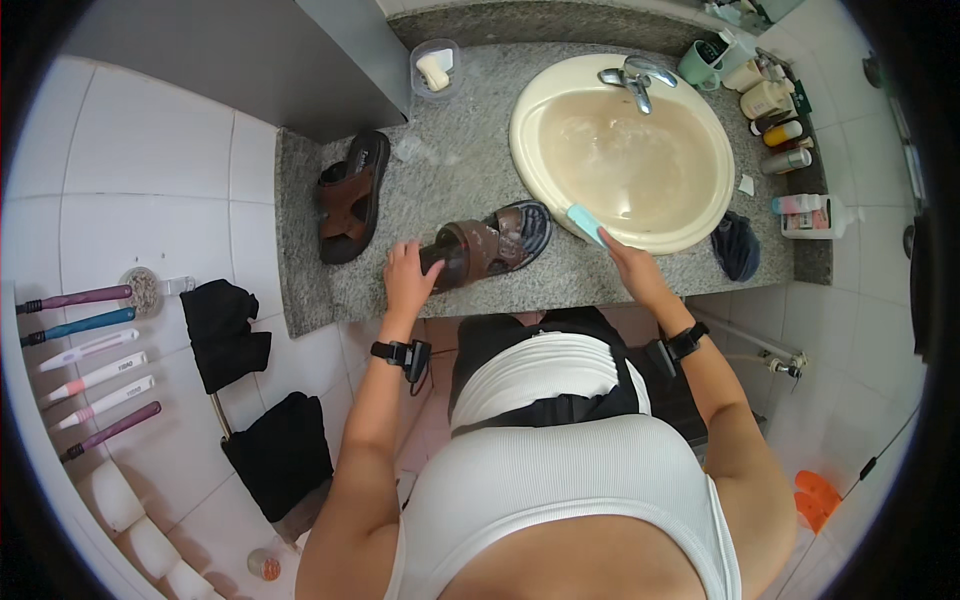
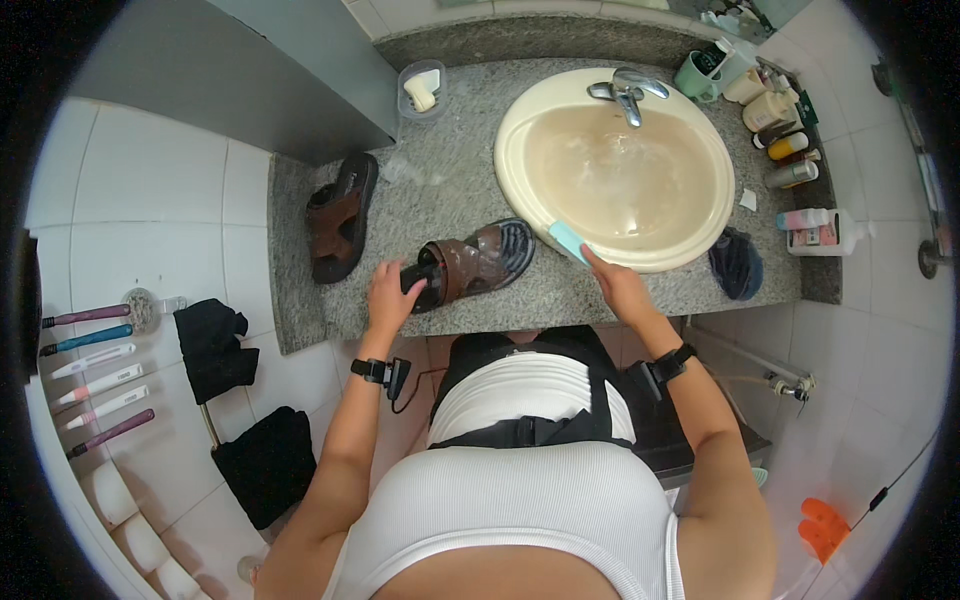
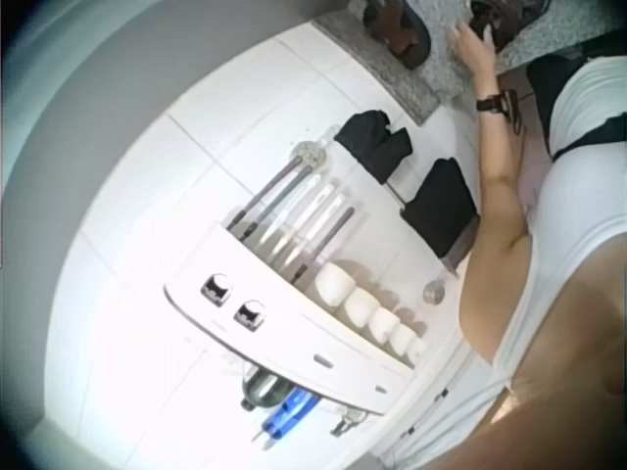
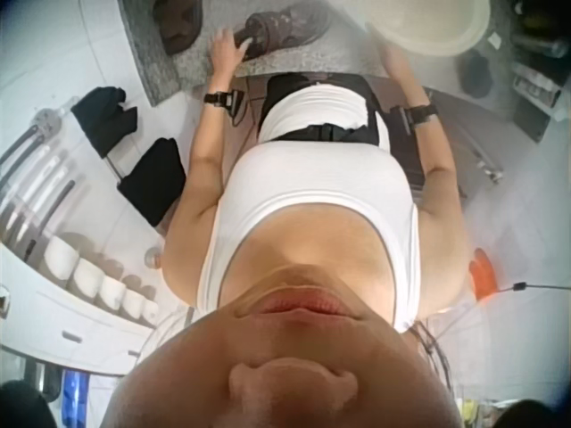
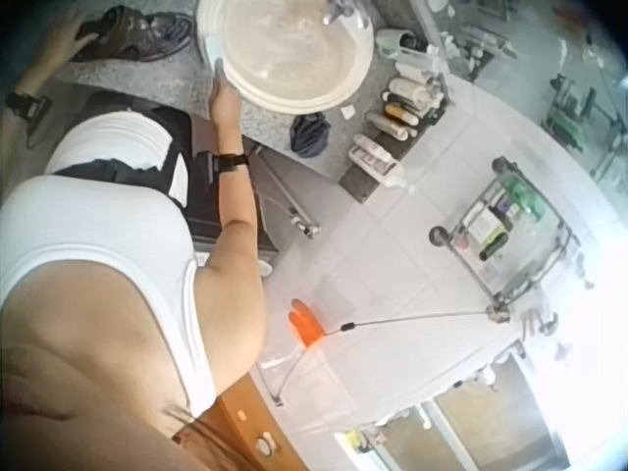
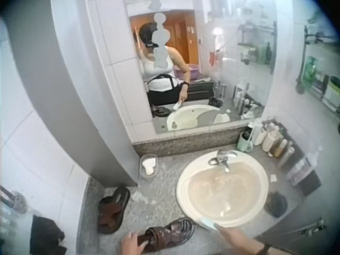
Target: The person cleans a pair of shoes using a brush and a bar of soap at a bathroom sink.
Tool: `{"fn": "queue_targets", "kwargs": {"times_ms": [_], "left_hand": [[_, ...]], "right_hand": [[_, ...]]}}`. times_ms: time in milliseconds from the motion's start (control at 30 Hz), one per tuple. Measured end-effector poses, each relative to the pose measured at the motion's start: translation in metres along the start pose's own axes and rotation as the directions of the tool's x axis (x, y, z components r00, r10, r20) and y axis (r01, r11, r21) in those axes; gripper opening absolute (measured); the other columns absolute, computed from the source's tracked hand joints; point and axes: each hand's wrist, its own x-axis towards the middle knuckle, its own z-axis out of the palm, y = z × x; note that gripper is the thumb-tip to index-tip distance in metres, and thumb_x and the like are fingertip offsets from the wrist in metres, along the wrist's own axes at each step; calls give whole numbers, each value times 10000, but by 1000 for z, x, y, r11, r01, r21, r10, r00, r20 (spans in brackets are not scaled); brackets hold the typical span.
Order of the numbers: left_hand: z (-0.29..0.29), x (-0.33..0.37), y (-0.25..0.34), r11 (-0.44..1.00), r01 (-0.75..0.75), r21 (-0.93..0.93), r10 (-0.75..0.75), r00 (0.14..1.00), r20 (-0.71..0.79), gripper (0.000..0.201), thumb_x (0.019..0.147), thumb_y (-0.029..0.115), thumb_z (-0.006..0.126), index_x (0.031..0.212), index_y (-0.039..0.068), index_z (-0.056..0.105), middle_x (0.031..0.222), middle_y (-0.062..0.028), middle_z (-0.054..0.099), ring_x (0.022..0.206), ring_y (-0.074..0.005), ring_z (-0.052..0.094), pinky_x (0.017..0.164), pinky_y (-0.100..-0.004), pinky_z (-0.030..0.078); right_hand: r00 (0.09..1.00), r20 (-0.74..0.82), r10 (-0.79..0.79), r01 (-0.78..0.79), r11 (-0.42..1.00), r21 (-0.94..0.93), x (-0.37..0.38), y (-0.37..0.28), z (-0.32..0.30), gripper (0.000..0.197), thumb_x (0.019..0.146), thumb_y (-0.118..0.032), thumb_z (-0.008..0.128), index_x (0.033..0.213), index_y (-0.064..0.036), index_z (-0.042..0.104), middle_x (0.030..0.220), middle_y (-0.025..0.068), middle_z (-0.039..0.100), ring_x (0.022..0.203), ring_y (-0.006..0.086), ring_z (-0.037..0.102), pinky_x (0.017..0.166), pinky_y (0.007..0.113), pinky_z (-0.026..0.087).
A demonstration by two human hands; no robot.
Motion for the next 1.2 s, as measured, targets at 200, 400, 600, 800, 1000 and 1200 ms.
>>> {"fn": "queue_targets", "kwargs": {"times_ms": [200,400,600,800,1000,1200], "left_hand": [[-6,-4,-13,968,250,19,-242,912,330,496,691,460,789,698,20,559,677,-164,581,659,-387,573,661,-441,487],[34,-27,-12,951,306,54,-297,846,443,586,817,565,646,672,-2,609,628,-152,610,557,-330,582,562,-420,478],[58,-24,44,723,652,-229,-78,407,910,502,918,432,590,758,-38,670,729,-162,669,609,-236,638,632,-361,523],[38,-14,47,947,229,-225,10,678,735,311,773,271,727,786,-34,669,753,-201,659,746,-329,660,669,-407,524],[-10,5,16,951,219,216,-297,839,457,380,759,166,737,1040,-22,564,989,-246,593,828,-397,639,679,-486,518],[-17,27,22,983,67,173,-135,899,417,988,604,127,862,1413,37,301,1365,-220,373,1238,-383,438,948,-501,441]], "right_hand": [[984,155,89,-79,994,-72,3,-18,7,478,931,-117,526,1394,-212,454,987,263,623,872,437,601,755,462,474],[1000,5,-24,24,999,30,8,-20,11,497,932,-99,532,1406,-215,439,945,249,631,828,430,605,750,461,476],[998,42,56,-59,996,66,14,-34,-7,512,913,-80,565,1397,-209,457,917,241,638,776,411,614,719,433,489],[994,81,-80,81,997,-11,8,-46,-25,516,886,-162,623,1379,-216,480,830,205,639,707,370,620,653,427,491],[933,359,-6,78,980,-185,30,-77,-15,520,864,-229,644,1352,-178,474,840,167,654,731,354,639,637,441,498],[948,311,-70,107,989,-103,37,-54,-5,538,828,-188,665,1335,-148,489,877,178,652,787,352,639,695,452,495]]}}
